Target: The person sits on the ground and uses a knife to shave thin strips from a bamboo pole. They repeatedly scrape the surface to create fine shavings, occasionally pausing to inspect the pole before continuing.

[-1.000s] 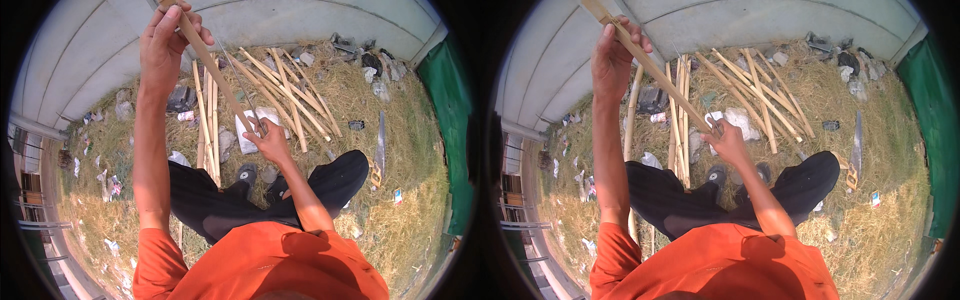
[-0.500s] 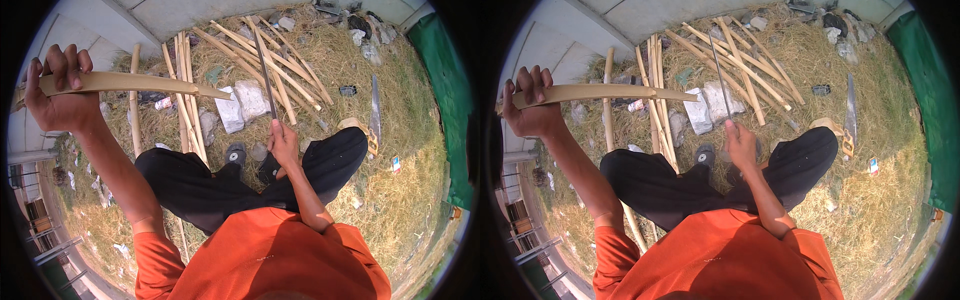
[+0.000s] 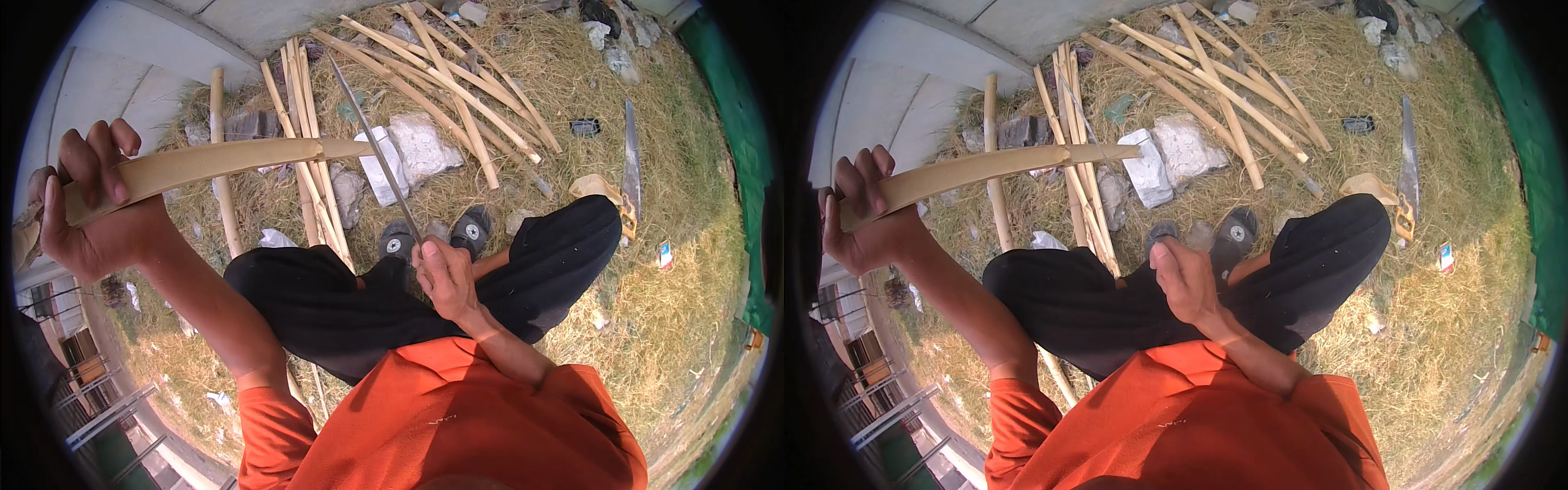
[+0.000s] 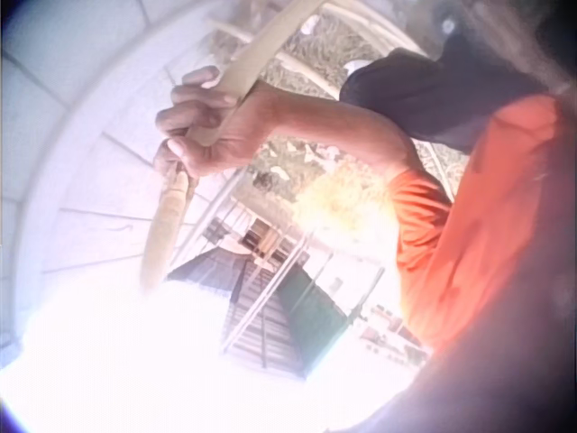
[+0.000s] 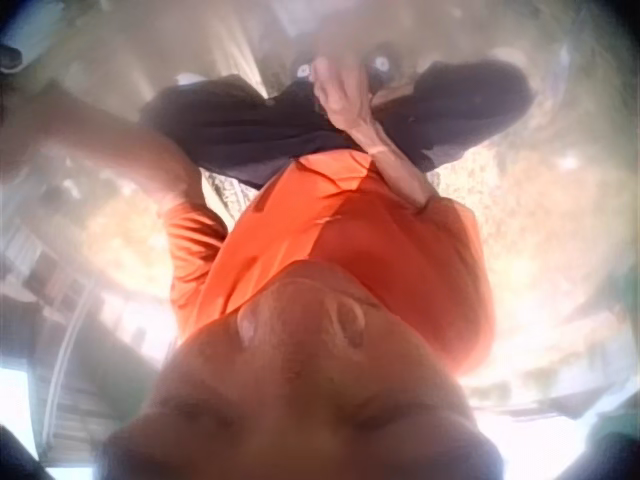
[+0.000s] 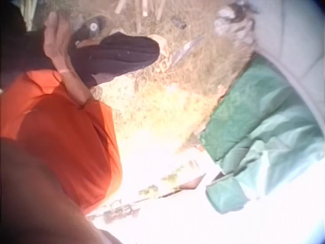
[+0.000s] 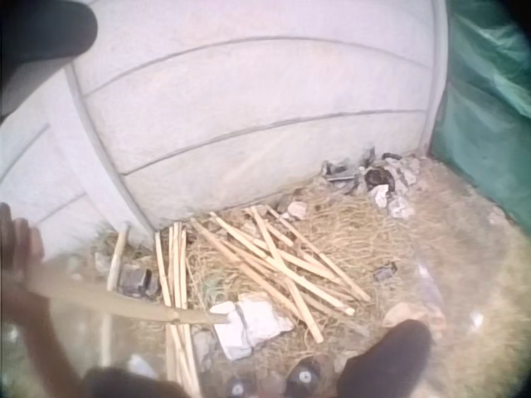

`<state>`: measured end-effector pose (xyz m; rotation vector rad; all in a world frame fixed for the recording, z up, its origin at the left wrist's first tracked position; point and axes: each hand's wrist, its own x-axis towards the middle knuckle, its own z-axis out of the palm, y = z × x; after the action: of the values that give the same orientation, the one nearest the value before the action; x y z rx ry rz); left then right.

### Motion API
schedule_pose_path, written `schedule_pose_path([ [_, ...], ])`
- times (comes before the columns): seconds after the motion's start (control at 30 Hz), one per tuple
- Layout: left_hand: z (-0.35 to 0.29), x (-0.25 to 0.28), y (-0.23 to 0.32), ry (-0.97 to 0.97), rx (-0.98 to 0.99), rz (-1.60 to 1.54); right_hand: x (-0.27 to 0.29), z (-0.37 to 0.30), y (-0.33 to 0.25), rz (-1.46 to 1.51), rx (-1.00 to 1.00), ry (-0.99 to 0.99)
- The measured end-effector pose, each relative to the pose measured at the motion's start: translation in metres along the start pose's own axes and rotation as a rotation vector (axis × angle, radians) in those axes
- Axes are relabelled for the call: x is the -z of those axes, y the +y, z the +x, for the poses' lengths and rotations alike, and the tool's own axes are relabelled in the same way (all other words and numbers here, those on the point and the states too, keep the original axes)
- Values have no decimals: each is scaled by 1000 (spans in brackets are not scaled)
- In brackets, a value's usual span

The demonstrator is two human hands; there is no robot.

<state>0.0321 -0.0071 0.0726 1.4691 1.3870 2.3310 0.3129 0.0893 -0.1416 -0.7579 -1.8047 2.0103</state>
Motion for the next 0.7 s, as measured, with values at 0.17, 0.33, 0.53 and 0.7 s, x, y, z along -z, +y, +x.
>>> schedule_pose_path([
  [0.17,-2,-20,-4,154,-96,126,-6,-33,-10,-52,-71,-108],
  [0.33,2,-46,-8,391,-160,399,13,-25,10,-199,-474,-133],
  [0.53,2,-62,-17,318,-278,622,11,-31,-38,224,-12,21],
  [0.7,4,-77,-18,339,-301,430,-2,-35,23,20,-311,-42],
])
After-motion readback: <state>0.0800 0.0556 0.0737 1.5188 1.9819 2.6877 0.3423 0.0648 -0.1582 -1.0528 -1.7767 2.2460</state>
